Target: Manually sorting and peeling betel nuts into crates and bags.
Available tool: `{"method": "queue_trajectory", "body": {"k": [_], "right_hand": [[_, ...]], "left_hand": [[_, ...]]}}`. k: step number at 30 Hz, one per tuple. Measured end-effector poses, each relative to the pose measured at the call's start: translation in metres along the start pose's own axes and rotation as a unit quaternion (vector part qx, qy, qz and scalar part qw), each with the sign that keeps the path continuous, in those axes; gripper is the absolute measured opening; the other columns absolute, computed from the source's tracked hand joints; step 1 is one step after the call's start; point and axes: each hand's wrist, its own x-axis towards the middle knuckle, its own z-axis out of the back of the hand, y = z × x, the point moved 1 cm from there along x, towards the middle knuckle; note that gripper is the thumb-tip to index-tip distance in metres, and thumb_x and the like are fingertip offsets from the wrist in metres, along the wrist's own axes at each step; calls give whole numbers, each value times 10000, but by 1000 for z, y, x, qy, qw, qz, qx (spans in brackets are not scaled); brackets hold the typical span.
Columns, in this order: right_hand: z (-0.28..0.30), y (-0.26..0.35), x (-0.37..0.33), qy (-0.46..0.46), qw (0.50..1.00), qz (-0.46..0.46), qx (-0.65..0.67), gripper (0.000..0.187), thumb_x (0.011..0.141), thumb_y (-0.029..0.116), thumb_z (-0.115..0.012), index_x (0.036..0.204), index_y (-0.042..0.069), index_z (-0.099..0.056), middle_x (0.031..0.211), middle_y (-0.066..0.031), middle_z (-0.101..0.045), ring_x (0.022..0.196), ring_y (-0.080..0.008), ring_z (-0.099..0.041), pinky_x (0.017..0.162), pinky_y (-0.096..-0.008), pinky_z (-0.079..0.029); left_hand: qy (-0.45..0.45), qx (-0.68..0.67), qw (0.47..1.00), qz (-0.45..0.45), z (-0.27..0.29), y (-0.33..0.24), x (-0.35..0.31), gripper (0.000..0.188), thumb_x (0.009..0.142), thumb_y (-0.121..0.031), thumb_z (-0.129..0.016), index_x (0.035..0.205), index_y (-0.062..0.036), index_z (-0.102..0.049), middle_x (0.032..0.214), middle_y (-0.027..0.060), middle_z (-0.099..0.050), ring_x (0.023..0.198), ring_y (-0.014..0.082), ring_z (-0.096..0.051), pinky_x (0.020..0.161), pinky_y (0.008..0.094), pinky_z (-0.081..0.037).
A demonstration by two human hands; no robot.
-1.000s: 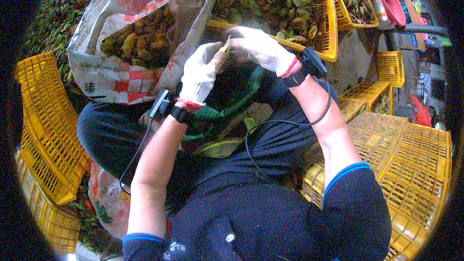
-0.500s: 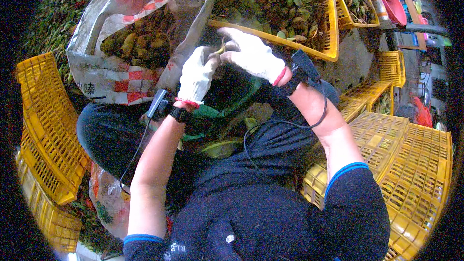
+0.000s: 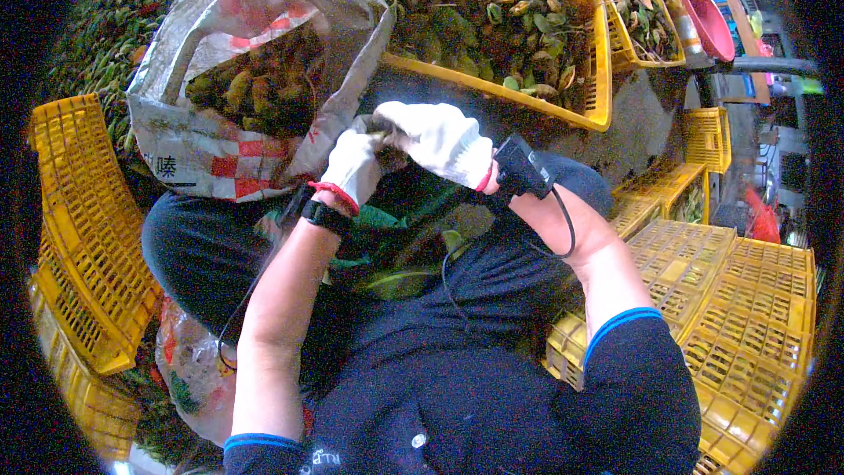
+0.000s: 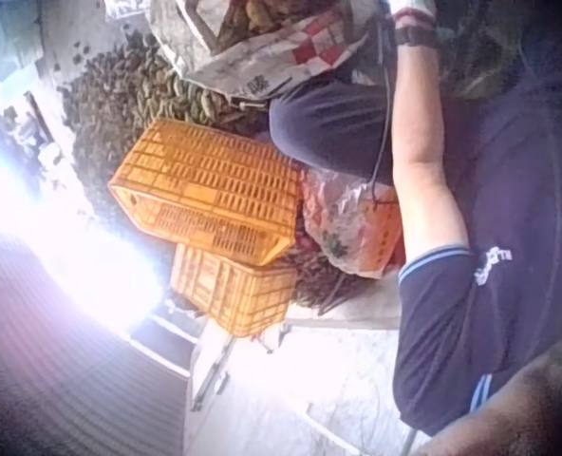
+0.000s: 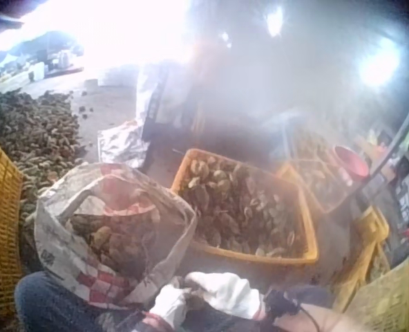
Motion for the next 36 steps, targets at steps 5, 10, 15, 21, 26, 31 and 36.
{"method": "queue_trajectory", "body": {"k": [5, 10, 15, 21, 26, 31, 36], "right_hand": [[1, 0, 0, -28, 999, 36, 6, 232, 865, 122, -657, 1093, 82, -674, 968, -128, -706, 885, -302, -690, 759, -350, -550], [37, 10, 35, -143, 984, 40, 97, 143, 886, 128, -635, 1017, 91, -681, 912, -126, -699, 822, -309, -690, 700, -345, -547], [49, 51, 85, -162, 975, 93, 118, 375, 878, 54, -664, 1244, 26, -587, 1078, -131, -696, 966, -181, -685, 835, -301, -542], [65, 2, 112, -220, 972, -2, 75, 282, 868, 173, -652, 1126, 59, -651, 1042, -137, -697, 942, -291, -683, 824, -359, -541], [78, -168, 79, -7, 935, -266, -234, 386, 856, 342, -611, 1094, 38, -625, 1095, -225, -655, 1019, -386, -622, 872, -448, -494], [37, -213, 71, -46, 925, -318, -202, 384, 836, 342, -650, 1072, 40, -629, 1065, -210, -663, 1016, -395, -617, 873, -447, -491], [33, -217, 62, -111, 949, -254, -152, 361, 806, 343, -654, 1036, 65, -662, 989, -189, -684, 987, -381, -633, 869, -432, -501]], "left_hand": [[-27, 76, 997, -2, -3, 9, -1, 270, 944, -50, -454, 1195, -66, -552, 1018, 69, -637, 833, 183, -635, 690, 335, -579], [-38, 23, 999, -4, -8, -9, -12, 456, 967, -464, -517, 1164, -62, -601, 1005, 82, -658, 873, 168, -631, 657, 303, -525], [-73, 285, 950, -105, 10, 19, 6, 420, 941, -363, -568, 1144, 0, -626, 1012, 103, -693, 942, 198, -617, 826, 331, -481], [-82, 349, 927, -110, 8, 25, 4, 302, 923, -270, -578, 1064, -17, -663, 977, 118, -698, 906, 189, -627, 825, 316, -472], [-82, 311, 940, -116, -6, 25, 14, 313, 919, -255, -570, 1093, -8, -653, 962, 119, -693, 894, 190, -618, 817, 309, -467], [-105, 374, 915, -104, 2, 18, 8, 345, 920, -258, -570, 1141, 0, -632, 904, 104, -666, 819, 192, -587, 763, 324, -457], [-98, 349, 925, -113, 4, 26, 12, 342, 922, -236, -577, 1159, 8, -618, 915, 96, -661, 812, 167, -572, 751, 306, -454]]}}
